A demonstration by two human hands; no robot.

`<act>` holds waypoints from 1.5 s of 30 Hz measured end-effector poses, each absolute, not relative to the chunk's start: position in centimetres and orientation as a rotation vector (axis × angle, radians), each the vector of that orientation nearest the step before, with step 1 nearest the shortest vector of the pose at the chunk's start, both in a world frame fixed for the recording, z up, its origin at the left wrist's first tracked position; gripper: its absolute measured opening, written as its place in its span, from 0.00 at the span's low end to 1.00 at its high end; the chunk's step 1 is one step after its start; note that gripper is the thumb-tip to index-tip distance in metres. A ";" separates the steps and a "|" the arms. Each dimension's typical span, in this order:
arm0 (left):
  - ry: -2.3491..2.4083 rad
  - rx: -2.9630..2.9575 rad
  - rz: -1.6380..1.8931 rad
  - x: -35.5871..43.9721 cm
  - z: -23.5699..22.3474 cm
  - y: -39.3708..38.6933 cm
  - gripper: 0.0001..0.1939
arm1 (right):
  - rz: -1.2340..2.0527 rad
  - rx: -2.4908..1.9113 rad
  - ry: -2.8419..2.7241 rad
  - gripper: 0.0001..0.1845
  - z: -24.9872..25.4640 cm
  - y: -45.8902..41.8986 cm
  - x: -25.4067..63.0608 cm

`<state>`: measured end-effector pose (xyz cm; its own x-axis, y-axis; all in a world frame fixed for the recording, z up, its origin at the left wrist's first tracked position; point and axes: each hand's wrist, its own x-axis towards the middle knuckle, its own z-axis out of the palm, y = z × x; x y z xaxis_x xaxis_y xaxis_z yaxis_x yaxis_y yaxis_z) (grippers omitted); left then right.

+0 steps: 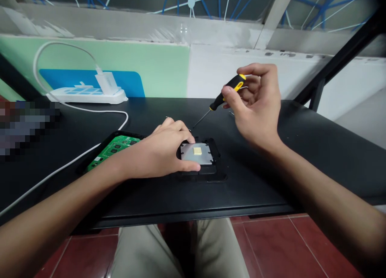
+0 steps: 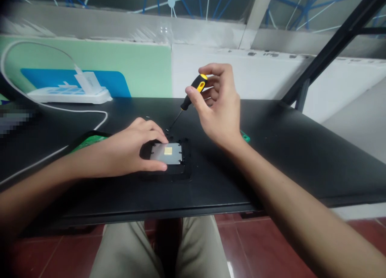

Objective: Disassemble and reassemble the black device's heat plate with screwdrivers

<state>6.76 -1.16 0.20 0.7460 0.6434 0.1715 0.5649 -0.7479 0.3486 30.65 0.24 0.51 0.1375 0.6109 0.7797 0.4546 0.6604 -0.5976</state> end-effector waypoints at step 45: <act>1.182 2.817 0.413 6.5 0.0 0.3 0.34 | 0.085 -0.862 -1.418 0.16 0.9 -0.3 29.9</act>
<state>6.52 0.30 0.05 0.6702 0.7081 0.2223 0.6923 -0.7045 0.1565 29.91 -0.30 0.86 0.2030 0.5334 0.8211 0.4321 0.7038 -0.5639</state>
